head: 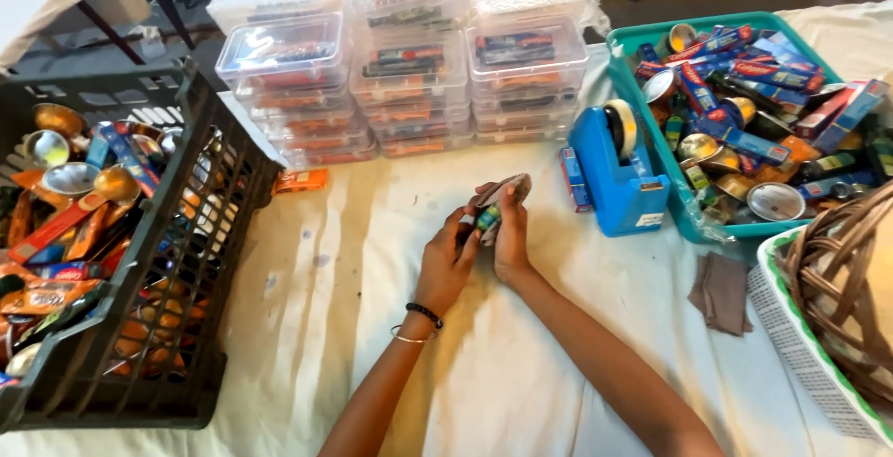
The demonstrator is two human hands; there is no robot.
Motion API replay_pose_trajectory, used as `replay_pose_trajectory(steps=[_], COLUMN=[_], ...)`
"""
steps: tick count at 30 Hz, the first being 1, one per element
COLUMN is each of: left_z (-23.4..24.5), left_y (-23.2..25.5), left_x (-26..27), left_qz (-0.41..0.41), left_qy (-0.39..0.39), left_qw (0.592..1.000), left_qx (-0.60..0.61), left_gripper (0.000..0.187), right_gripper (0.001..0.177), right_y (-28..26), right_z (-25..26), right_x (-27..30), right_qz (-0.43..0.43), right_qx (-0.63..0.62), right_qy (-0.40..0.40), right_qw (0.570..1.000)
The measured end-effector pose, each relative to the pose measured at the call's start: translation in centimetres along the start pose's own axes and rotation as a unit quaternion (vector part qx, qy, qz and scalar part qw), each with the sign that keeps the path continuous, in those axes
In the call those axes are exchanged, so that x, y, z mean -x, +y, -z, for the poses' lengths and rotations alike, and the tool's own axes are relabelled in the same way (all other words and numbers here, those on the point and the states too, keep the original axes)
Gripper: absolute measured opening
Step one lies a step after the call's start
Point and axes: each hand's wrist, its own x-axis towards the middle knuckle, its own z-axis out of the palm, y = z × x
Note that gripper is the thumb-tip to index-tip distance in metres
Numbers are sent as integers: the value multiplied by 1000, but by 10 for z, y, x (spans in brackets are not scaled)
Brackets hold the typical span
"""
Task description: Sorting various small items and checking them on a workbench.
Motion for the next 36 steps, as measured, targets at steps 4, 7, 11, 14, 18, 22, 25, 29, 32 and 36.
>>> replay_pose_trajectory(steps=[4,7,11,14,18,22,25,29,32,36], left_z=[2,5,3,4,2,6,5,-2,-1,4], left_y=[6,1,-6,-10,-17,-17,-22,-45,-44,-17], left_x=[-1,1,1,-1,1,0,2,7,9,0], left_qz=[120,105,130,184,171,181,197,217,205,180], left_qy=[-42,-18,40,50,33,15,20,29,23,23], left_qw=[991,993,986,975,978,975,969,965,972,980], left_qx=[39,51,97,114,118,127,148,146,109,80], left_gripper=[42,37,35,36,36,24,19,15,13,17], right_gripper=[74,78,83,78,74,46,42,41,41,42], right_y=[-3,0,40,2,-8,-11,-5,-7,-28,-14], right_z=[-2,-4,26,-3,-18,-22,-21,-22,-27,2], right_x=[-3,-5,-18,-11,2,9,8,6,-3,-20], right_qz=[-28,-4,12,92,165,218,205,169,111,99], right_qx=[1,-19,-39,85,279,529,517,553,624,658], right_qy=[7,16,99,103,33,-141,-166,-193,-226,-181], right_qw=[1000,1000,994,987,946,808,814,793,739,724])
